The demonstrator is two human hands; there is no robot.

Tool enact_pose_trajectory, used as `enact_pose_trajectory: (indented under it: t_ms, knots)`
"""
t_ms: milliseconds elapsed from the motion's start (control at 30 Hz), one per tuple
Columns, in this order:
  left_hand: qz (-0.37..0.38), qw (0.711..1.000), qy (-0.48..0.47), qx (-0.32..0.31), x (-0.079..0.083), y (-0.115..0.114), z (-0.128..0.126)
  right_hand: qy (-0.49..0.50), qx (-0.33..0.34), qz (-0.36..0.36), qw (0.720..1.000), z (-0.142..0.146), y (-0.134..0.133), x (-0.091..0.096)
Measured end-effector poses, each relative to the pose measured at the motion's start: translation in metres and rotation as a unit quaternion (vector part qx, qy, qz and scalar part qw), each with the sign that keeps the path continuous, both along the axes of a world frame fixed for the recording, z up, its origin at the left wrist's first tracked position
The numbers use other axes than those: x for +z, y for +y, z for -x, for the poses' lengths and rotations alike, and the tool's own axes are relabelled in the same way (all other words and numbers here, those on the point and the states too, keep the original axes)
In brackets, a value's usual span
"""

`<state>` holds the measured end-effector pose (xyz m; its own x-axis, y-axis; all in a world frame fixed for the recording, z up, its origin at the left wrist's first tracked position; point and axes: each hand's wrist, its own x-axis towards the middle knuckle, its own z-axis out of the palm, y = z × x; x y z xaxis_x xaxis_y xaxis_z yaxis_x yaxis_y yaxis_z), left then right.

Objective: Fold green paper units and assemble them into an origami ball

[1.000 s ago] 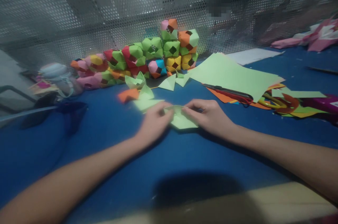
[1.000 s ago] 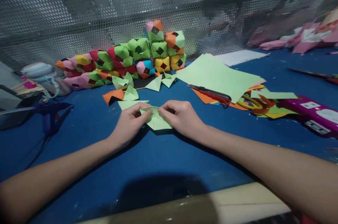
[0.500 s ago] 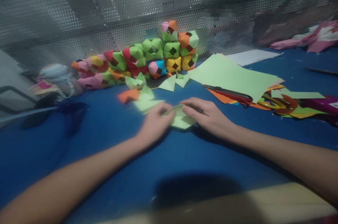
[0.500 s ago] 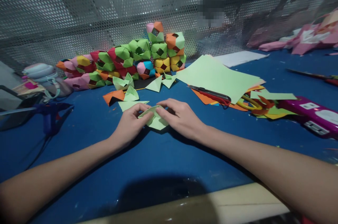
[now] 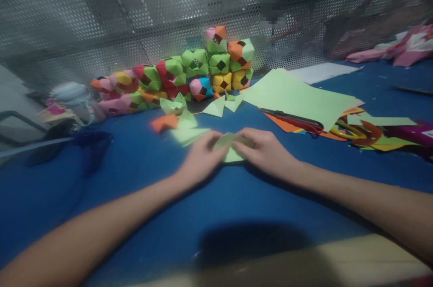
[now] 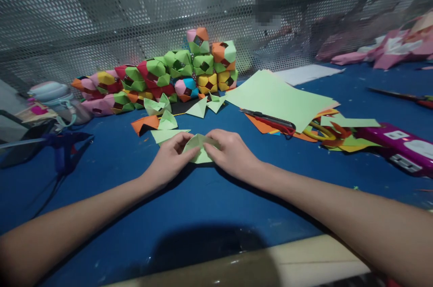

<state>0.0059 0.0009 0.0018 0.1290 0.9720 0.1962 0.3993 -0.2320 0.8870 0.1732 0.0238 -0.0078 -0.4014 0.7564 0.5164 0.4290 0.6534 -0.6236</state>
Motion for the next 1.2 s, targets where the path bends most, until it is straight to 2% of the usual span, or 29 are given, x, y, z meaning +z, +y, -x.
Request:
enact_pose_trajectory:
  t_ms: [167,333,500,700,1200]
  knots:
    - [0.014,0.999,-0.007,0.046,-0.003,0.003,0.003,0.023,0.008,0.026,0.999,0.001,-0.004,0.003]
    - [0.033,0.997,-0.032,0.070,-0.003,0.005,0.005,0.050,-0.025,0.019,0.998,0.002,-0.003,0.004]
    - [0.079,0.995,-0.048,0.045,0.001,-0.002,-0.001,0.074,-0.027,-0.020,0.997,0.001,0.000,0.000]
    - [0.121,0.987,-0.109,0.015,-0.007,0.002,0.001,0.079,-0.008,-0.040,0.996,0.001,-0.001,-0.001]
    - [0.074,0.995,-0.054,-0.028,-0.003,-0.001,0.000,0.074,0.065,-0.114,0.989,0.003,0.002,-0.009]
